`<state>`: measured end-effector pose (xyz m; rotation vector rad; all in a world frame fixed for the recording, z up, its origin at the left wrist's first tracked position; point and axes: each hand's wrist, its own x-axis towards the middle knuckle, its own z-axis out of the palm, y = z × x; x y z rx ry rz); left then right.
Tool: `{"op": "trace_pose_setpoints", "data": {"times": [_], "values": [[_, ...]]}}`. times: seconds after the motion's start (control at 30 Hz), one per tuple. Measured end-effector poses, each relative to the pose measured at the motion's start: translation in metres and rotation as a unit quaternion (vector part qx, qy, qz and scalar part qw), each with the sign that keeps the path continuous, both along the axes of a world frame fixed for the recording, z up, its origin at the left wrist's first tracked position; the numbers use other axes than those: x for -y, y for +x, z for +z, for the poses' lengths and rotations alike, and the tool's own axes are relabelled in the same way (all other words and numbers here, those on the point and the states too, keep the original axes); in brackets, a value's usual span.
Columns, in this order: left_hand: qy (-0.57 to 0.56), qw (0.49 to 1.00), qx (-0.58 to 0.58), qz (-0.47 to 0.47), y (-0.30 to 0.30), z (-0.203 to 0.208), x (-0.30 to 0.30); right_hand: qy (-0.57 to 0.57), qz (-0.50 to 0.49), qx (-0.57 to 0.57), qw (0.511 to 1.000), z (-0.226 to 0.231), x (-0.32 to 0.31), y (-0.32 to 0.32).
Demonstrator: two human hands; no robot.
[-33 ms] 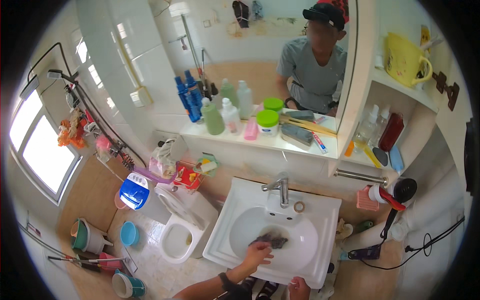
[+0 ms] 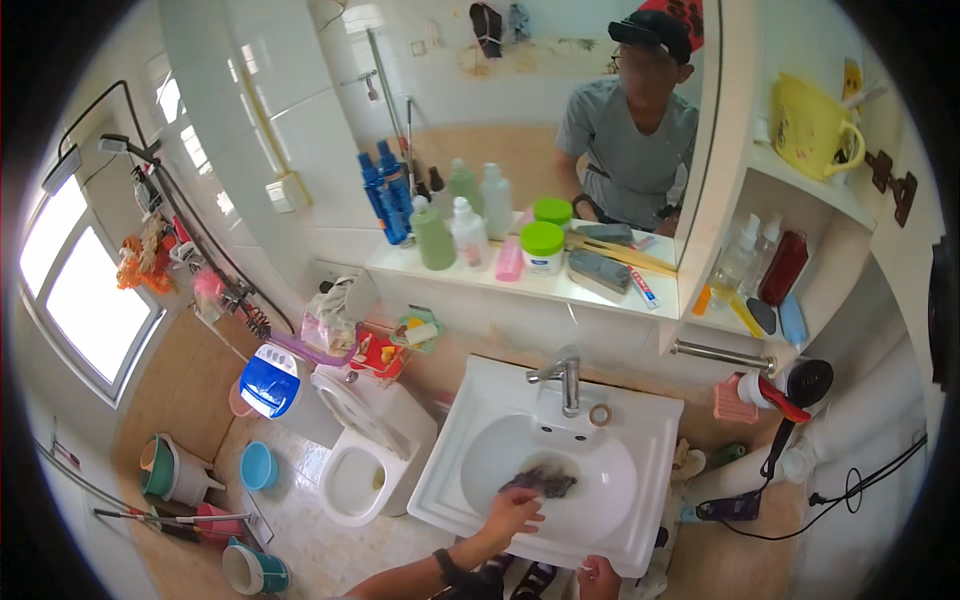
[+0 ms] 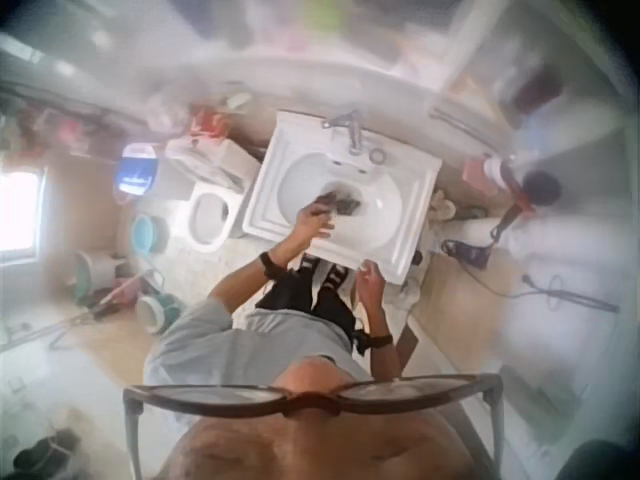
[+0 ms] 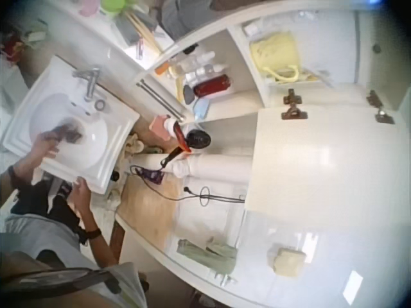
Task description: The person takes a roll of tape from a shelf and applies it around the base of a sink faucet by hand.
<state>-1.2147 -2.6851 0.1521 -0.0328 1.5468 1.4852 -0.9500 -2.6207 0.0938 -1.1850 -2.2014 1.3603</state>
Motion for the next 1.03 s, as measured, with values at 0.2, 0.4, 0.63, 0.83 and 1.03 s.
{"op": "trace_pose_setpoints", "data": {"times": [0.2,0.4,0.63,0.83,1.03], "values": [[-0.001,0.998,0.01,-0.065,0.01,-0.016,0.081,0.033,0.018,0.018,0.999,0.022,0.03,0.014],[-0.034,0.984,0.013,-0.176,0.012,-0.02,0.153,0.041,-0.013,0.038,0.998,0.021,0.09,0.028],[-0.047,0.972,0.042,-0.224,-0.004,-0.033,0.232,0.0,-0.083,0.084,0.993,0.005,0.168,0.027],[-0.072,0.94,-0.063,-0.327,-0.012,-0.071,0.268,-0.022,-0.181,0.047,0.982,0.043,0.222,0.037],[-0.091,0.894,-0.069,-0.433,0.003,-0.055,0.27,-0.061,-0.273,0.063,0.958,0.05,0.28,0.083]]}}
